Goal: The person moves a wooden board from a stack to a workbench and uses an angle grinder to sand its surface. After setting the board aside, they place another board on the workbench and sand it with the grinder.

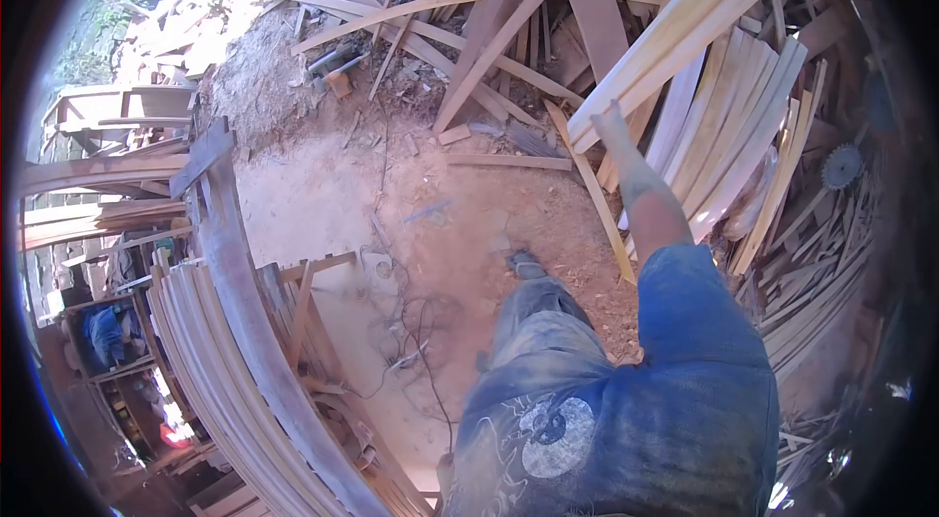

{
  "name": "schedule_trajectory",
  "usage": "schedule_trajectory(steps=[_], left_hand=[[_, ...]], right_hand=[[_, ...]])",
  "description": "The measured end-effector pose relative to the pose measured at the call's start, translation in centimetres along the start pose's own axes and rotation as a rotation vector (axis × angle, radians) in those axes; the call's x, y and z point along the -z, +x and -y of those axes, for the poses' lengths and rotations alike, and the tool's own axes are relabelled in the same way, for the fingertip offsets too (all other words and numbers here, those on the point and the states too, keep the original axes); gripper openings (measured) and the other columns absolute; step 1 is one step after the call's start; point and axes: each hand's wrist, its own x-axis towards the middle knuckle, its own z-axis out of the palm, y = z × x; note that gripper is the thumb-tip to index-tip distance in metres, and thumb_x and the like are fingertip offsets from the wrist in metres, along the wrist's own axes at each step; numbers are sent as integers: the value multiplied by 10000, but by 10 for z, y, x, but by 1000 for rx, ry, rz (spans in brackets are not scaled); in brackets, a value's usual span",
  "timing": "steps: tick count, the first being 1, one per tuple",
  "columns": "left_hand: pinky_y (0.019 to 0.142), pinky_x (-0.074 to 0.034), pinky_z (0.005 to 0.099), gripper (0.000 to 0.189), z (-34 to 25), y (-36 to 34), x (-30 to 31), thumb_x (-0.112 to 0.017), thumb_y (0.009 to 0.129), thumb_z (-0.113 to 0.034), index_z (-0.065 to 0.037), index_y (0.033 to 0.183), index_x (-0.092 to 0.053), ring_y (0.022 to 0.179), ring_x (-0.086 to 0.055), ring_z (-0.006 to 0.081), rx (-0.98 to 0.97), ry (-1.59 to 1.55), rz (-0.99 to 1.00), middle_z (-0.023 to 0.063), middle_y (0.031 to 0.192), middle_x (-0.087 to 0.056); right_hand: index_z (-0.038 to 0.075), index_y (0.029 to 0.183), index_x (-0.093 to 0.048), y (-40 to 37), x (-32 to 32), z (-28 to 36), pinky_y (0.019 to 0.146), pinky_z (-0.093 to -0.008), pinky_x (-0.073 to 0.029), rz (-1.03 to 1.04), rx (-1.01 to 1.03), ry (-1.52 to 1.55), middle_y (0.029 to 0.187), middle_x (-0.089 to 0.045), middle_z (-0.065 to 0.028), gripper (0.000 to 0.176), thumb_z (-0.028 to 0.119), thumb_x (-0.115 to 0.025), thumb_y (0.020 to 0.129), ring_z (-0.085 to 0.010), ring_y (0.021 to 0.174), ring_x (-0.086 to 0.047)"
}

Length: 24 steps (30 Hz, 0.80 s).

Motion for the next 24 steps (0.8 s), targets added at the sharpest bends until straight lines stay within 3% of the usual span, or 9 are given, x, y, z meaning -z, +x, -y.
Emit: schedule_trajectory(steps=[2,4,5,7,9,10,14,20,24], left_hand=[[783,-504,370,301,16,2,-8,-638,875,-249,21,1004,-672,872,-646,221,6,49,58,133,885,-696],[789,-505,376,321,31,5,-10,-631,879,-264,23,1018,-673,874,-643,224,-20,96,91,132,878,-698],[792,-505,379,331,38,4,-11,-628,881,-271,23,1025,-674,875,-642,225,-35,118,99,131,874,-698],[797,-506,385,351,50,-3,-19,-621,885,-285,25,1039,-675,878,-640,229,-58,123,62,129,866,-700],[744,-492,366,339,53,-16,-30,-704,797,-294,23,902,-646,795,-638,228,76,-141,-97,150,843,-685],[728,-495,367,322,73,-12,-35,-717,790,-261,22,926,-642,800,-636,228,123,-131,-188,146,834,-679],[772,-518,356,216,129,-33,-26,-706,788,-136,7,799,-544,844,-659,246,116,-379,-566,165,900,-698],[584,-465,338,294,264,-49,-9,-677,862,-255,13,748,-636,587,-580,182,398,-534,-909,91,635,-624],[651,-521,373,365,349,-64,-13,-631,866,-354,6,880,-697,662,-673,234,501,-667,-564,132,735,-692]], right_hand=[[65,1478,-299,-87,-37,13,1002,-420,-445,264,191,151,1262,-565,-288,839,268,-693,766,-398,1175,-566],[55,1463,-339,-185,-17,54,1000,-424,-443,671,126,63,1283,-550,-297,828,338,-689,769,-409,1178,-558],[54,1454,-362,-187,-98,-20,1008,-418,-442,604,441,-40,1289,-549,-296,832,353,-704,757,-403,1187,-554],[48,1454,-360,-237,-99,-19,946,-407,-489,844,427,-159,1198,-606,-276,846,369,-713,755,-395,1064,-621],[91,1472,-355,-263,-102,-6,593,-382,-546,1071,176,-336,952,-658,-171,841,312,-749,762,-257,737,-651],[116,1483,-340,-267,-110,-14,538,-362,-527,1103,217,-351,929,-648,-149,837,273,-753,771,-230,740,-643],[83,1428,-412,-262,-114,-1,490,-341,-485,1178,12,-297,953,-614,-100,669,248,-661,830,-198,631,-592],[96,1280,-533,-347,-142,84,612,-370,-517,1232,152,-282,989,-661,-106,440,332,-612,916,-204,721,-624],[50,1183,-582,-597,-158,140,652,-313,-539,1595,376,-239,872,-679,-106,363,322,-588,944,-195,746,-670]])
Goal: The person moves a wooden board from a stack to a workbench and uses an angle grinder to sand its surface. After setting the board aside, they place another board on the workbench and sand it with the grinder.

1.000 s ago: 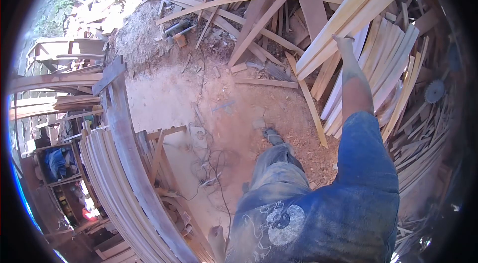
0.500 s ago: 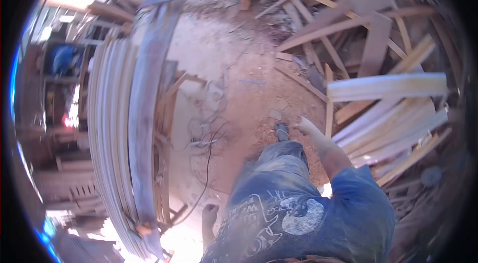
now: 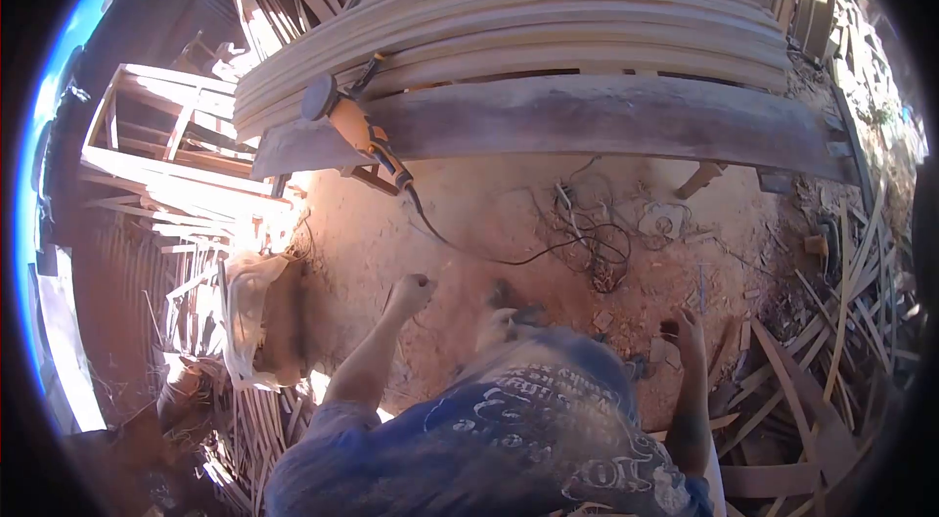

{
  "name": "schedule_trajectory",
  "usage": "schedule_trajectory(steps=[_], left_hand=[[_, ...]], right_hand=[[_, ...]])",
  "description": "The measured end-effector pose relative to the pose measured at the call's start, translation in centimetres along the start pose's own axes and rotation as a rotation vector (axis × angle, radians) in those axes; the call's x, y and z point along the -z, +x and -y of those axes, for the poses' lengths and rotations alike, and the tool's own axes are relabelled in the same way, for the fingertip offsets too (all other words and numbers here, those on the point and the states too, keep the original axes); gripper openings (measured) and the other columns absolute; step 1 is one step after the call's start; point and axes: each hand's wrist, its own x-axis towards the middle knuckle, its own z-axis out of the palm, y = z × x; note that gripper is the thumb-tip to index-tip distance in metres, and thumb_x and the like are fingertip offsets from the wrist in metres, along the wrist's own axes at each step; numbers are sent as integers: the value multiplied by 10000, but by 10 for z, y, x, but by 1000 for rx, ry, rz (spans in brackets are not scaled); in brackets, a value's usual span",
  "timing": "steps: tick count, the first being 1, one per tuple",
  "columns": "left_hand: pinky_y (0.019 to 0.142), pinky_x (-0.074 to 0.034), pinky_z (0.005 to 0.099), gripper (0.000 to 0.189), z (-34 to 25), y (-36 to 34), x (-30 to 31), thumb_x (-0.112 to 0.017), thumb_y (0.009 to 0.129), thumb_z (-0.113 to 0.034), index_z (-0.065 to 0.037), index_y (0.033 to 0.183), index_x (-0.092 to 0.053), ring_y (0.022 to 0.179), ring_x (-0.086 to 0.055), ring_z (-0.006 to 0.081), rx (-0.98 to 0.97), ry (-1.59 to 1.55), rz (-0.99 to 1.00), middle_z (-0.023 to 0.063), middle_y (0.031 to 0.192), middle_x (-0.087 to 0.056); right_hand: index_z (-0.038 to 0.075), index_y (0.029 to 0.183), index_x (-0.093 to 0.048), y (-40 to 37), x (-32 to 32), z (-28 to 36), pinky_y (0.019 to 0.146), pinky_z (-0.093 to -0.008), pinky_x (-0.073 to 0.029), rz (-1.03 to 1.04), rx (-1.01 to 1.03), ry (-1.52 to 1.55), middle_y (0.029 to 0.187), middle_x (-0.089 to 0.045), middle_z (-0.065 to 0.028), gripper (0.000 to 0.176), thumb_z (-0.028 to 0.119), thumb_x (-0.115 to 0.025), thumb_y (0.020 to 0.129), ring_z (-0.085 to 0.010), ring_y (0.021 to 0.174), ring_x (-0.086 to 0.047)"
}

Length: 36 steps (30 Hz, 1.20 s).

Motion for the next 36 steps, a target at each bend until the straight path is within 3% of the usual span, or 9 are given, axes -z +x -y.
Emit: schedule_trajectory(steps=[7,10,14,23,25,29,31,33,36], left_hand=[[570,-513,311,293,190,113,44,-627,871,-275,9,888,-695,594,-648,166,105,-335,166,77,706,-677],[556,-493,282,258,228,134,83,-618,888,-227,23,894,-680,595,-610,136,151,-704,126,47,708,-652],[574,-486,273,231,222,151,121,-613,904,-194,31,915,-665,628,-591,121,99,-890,11,41,728,-632],[845,-536,360,378,74,235,150,-504,957,-138,-1,1307,-462,1034,-624,246,-357,-1485,473,165,1217,-577],[935,-492,416,431,50,243,134,-501,957,-139,-4,1358,-416,1146,-577,272,-463,-1507,803,165,1310,-531],[1021,-461,478,556,40,175,53,-533,887,-61,-78,1424,-390,1256,-499,300,-762,-905,966,126,1405,-461],[1016,-467,466,622,49,137,18,-541,846,-11,-102,1442,-387,1270,-487,298,-562,-809,1174,112,1437,-436],[1001,-472,433,670,47,107,-21,-547,808,25,-105,1446,-389,1262,-493,288,126,-860,1539,105,1459,-422],[987,-461,400,675,59,119,-75,-532,797,26,-98,1447,-397,1246,-503,267,-493,340,1619,101,1471,-421]], right_hand=[[5,1139,-619,75,-450,134,659,-279,-528,509,224,-342,876,-681,-81,386,337,-625,945,-145,758,-657],[-36,1118,-613,124,-582,129,664,-316,-546,644,694,-955,889,-697,-116,646,515,-730,803,-163,792,-683],[-56,1042,-631,82,-693,172,644,-345,-562,487,365,-1276,853,-708,-180,672,494,-787,687,-239,751,-715],[36,1047,-662,23,-650,132,706,-431,-553,307,374,-1164,820,-694,-185,459,314,-704,684,-333,778,-689],[42,1046,-657,8,-595,83,718,-433,-539,325,332,-1117,842,-693,-183,460,317,-707,681,-337,789,-684],[31,1023,-647,-100,-485,25,765,-452,-517,153,196,-836,858,-685,-199,472,343,-717,677,-356,835,-674],[24,1026,-646,-163,-442,-25,767,-453,-517,59,90,-718,856,-682,-207,480,347,-717,677,-362,851,-671],[6,1003,-656,-207,-414,-94,766,-440,-522,-106,-77,-701,839,-681,-203,473,345,-718,679,-346,858,-676],[3,1091,-654,-274,-402,-169,654,-425,-553,-162,-380,-363,888,-696,-181,519,270,-731,652,-294,745,-691]])
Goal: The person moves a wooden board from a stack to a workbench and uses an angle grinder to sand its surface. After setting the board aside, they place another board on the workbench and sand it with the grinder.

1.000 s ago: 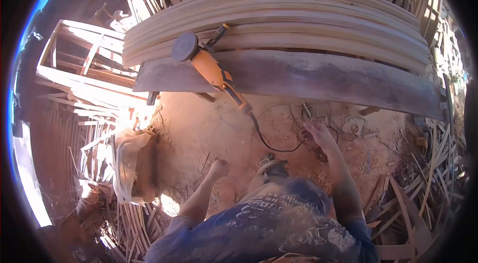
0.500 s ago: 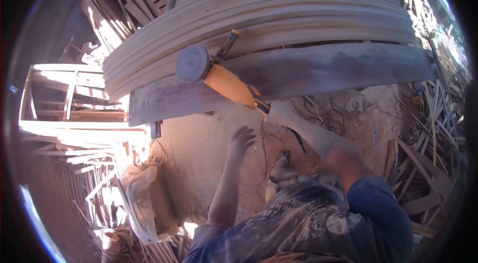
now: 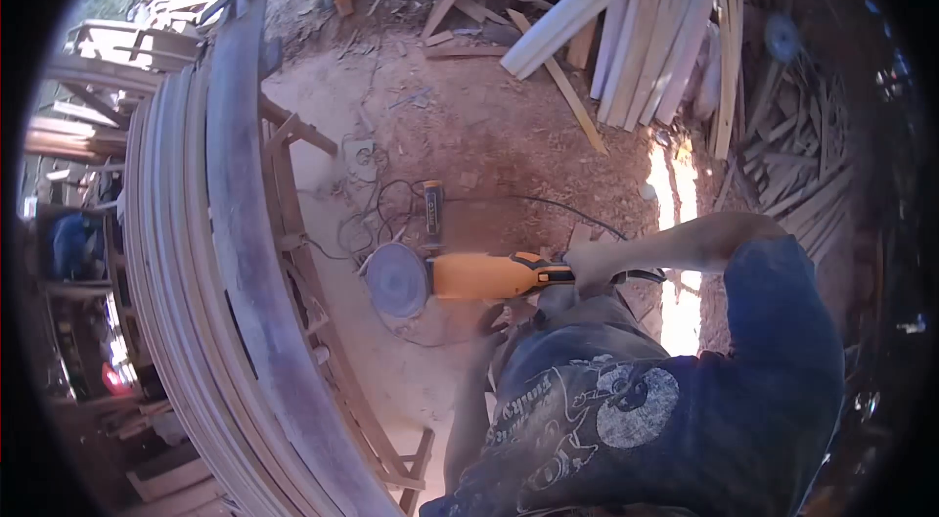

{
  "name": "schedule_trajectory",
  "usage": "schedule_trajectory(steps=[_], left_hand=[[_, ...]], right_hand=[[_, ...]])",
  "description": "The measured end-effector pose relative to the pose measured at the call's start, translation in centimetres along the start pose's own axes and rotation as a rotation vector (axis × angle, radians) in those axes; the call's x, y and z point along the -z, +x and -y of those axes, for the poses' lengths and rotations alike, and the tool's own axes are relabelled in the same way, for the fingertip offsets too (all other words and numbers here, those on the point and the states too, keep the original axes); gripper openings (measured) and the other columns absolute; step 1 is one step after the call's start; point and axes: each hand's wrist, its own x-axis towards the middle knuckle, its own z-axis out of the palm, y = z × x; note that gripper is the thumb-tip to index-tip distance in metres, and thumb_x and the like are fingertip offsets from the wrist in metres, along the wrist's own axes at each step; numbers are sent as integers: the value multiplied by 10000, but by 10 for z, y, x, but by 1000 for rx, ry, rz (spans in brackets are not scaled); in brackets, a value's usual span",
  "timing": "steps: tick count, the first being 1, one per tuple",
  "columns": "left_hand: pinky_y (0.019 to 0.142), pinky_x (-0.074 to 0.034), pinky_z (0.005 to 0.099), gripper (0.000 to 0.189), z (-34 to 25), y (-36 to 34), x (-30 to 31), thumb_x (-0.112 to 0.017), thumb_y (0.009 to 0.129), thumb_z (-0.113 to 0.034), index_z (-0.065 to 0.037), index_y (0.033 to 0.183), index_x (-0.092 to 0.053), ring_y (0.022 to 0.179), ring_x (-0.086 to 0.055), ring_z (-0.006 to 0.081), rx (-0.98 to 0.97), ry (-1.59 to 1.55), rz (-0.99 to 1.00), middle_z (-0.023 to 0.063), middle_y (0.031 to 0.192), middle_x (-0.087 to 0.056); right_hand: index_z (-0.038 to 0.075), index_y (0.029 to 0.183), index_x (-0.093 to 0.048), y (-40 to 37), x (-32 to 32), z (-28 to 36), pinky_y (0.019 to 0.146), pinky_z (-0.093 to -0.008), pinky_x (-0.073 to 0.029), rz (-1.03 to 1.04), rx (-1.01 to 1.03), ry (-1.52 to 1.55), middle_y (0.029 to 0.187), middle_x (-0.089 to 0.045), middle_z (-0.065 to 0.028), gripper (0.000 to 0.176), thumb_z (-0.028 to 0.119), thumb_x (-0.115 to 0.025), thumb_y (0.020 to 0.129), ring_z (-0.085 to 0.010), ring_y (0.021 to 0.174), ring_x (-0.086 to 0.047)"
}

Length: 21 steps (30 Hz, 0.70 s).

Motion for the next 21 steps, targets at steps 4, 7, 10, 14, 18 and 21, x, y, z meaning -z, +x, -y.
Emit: schedule_trajectory(steps=[4,7,10,14,18,21], left_hand=[[855,-500,391,487,39,10,36,-562,842,-27,-77,1324,-521,1055,-599,219,342,180,-151,86,1298,-564],[808,-505,342,460,28,-24,45,-523,844,-23,-104,1295,-552,998,-625,203,479,254,-333,68,1246,-603],[801,-508,344,412,12,-77,42,-535,844,-21,-98,1247,-574,999,-623,199,577,304,-492,62,1205,-616],[779,-535,340,330,-1,-125,26,-523,869,-50,-45,1191,-594,956,-651,202,807,333,-540,81,1124,-646],[754,-553,342,290,-3,-112,-3,-521,866,-45,-11,1139,-609,888,-666,205,961,339,-554,99,1056,-666],[749,-555,342,276,18,-98,13,-525,868,-46,-4,1126,-614,884,-667,201,967,287,-605,102,1049,-667]], right_hand=[[5,853,-655,44,-46,-96,508,-356,-524,-74,-307,564,771,-660,-138,253,174,-711,673,-218,546,-635],[18,797,-611,141,-85,-181,470,-344,-519,-136,-354,1594,659,-617,-117,165,121,-688,693,-209,524,-619],[31,799,-571,211,-89,-280,447,-336,-512,-294,-272,2040,627,-581,-99,105,79,-639,735,-216,498,-599],[37,781,-541,252,-101,-405,436,-334,-512,-494,-219,2389,609,-569,-84,64,73,-594,784,-205,487,-593],[41,847,-527,270,-90,-494,430,-302,-512,-774,-270,2363,619,-556,-63,86,87,-588,808,-184,479,-580],[51,886,-510,312,-101,-543,478,-316,-539,-832,-215,2568,689,-572,-75,139,124,-615,830,-189,541,-600]])
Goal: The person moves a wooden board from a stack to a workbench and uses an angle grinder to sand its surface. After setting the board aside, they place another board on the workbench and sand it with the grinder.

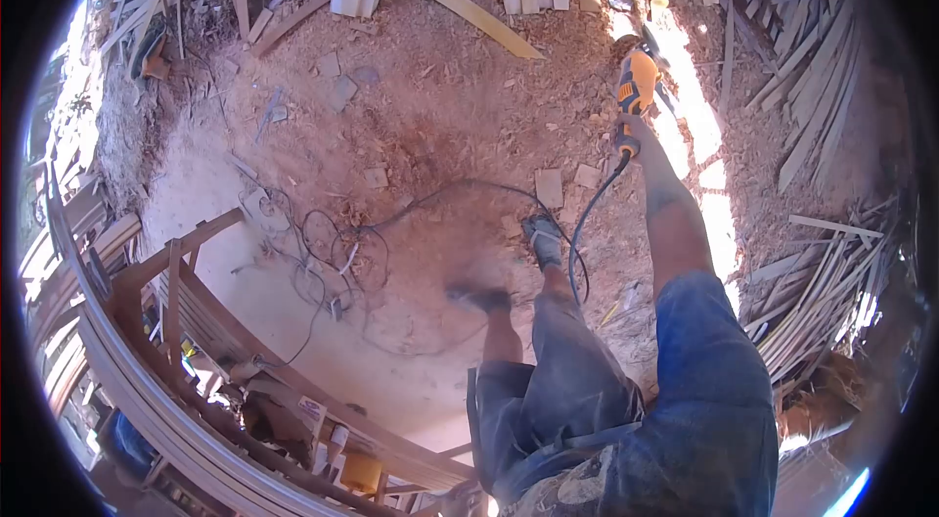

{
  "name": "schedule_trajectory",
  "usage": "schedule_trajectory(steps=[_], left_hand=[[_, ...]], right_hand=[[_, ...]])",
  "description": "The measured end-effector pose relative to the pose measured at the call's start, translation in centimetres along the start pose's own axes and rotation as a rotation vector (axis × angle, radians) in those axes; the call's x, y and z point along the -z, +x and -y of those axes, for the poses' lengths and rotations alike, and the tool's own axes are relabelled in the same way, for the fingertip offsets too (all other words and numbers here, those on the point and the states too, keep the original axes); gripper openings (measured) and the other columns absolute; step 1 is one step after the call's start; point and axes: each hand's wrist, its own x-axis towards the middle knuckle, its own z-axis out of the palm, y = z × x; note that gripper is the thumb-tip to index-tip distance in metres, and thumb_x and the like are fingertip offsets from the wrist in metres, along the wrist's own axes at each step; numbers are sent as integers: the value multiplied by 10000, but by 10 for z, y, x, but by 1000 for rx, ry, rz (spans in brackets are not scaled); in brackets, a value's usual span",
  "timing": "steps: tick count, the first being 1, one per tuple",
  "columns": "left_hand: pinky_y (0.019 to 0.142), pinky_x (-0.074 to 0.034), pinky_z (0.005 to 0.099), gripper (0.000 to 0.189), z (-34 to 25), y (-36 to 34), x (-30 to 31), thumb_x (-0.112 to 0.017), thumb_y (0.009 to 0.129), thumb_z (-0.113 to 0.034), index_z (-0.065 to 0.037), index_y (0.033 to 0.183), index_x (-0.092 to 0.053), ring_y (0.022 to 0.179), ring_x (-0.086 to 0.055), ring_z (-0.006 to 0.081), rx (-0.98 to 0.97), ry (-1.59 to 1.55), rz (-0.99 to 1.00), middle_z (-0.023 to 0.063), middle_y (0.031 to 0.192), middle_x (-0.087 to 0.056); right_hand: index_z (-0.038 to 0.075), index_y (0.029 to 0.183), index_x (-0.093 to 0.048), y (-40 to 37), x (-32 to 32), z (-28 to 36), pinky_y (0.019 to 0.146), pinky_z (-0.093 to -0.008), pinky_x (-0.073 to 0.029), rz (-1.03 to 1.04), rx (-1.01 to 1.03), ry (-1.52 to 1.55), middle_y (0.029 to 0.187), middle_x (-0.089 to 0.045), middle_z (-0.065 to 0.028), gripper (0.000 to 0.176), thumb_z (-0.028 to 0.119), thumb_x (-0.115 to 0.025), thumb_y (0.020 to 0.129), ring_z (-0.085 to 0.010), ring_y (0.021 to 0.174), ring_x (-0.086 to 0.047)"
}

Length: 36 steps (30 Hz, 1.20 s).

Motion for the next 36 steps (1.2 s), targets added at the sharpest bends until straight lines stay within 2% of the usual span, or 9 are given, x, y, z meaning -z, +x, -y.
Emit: schedule_trajectory(steps=[10,17,21,26,29,30,32,33,36], left_hand=[[800,-533,341,302,-103,-19,-14,-533,908,-79,-10,1192,-608,978,-653,197,-144,97,25,99,1107,-665],[767,-539,336,252,-118,-47,15,-521,922,-103,-23,1129,-642,897,-655,184,-252,32,15,90,1033,-678],[737,-528,332,262,-169,-54,32,-540,902,-125,-34,1115,-661,832,-654,183,-229,-13,9,78,963,-698],[750,-521,395,321,-215,103,91,-579,848,-250,-35,1064,-680,847,-671,251,-658,475,56,148,941,-708],[761,-530,446,277,-348,133,140,-565,830,-251,-41,931,-715,853,-680,344,-815,748,-124,211,938,-700],[746,-540,464,288,-396,169,159,-556,817,-249,-53,964,-708,843,-691,351,-644,469,-112,207,918,-700],[713,-543,396,324,-512,53,211,-552,811,-206,-11,1027,-694,794,-697,293,-920,57,-303,167,859,-710],[735,-529,288,269,-560,20,236,-575,847,-83,21,1081,-658,847,-650,127,-934,-212,-167,85,935,-698],[779,-530,297,279,-659,-42,286,-544,896,-44,29,1155,-618,920,-641,139,-1154,-310,-196,76,1006,-688]], right_hand=[[142,950,-592,32,2,-112,649,-498,-474,-241,-72,-562,783,-546,-9,217,308,-684,844,-205,786,-563],[118,1102,-620,-115,-73,-152,656,-400,-517,254,199,-1250,845,-606,-45,319,298,-624,840,-188,788,-611],[91,1176,-613,-156,-148,-133,662,-392,-538,231,137,-1466,941,-653,-101,375,280,-607,851,-185,820,-650],[81,1257,-549,-96,-261,-83,592,-334,-522,242,555,-1512,867,-635,-103,459,200,-663,829,-169,743,-642],[60,1203,-538,-148,-403,-25,509,-322,-466,206,456,-1313,767,-587,-44,405,177,-650,832,-133,613,-579],[67,1164,-544,-203,-457,-13,491,-311,-448,178,424,-1309,743,-569,-25,357,173,-641,837,-122,584,-556],[80,1112,-548,-234,-529,-17,463,-298,-423,167,442,-1289,717,-547,-2,288,172,-622,849,-108,551,-528],[86,1099,-547,-230,-555,-16,455,-296,-415,184,505,-1277,715,-543,2,267,175,-612,856,-107,547,-523],[96,1090,-547,-218,-612,-4,462,-294,-417,319,326,-1254,716,-543,7,234,186,-584,877,-110,552,-528]])
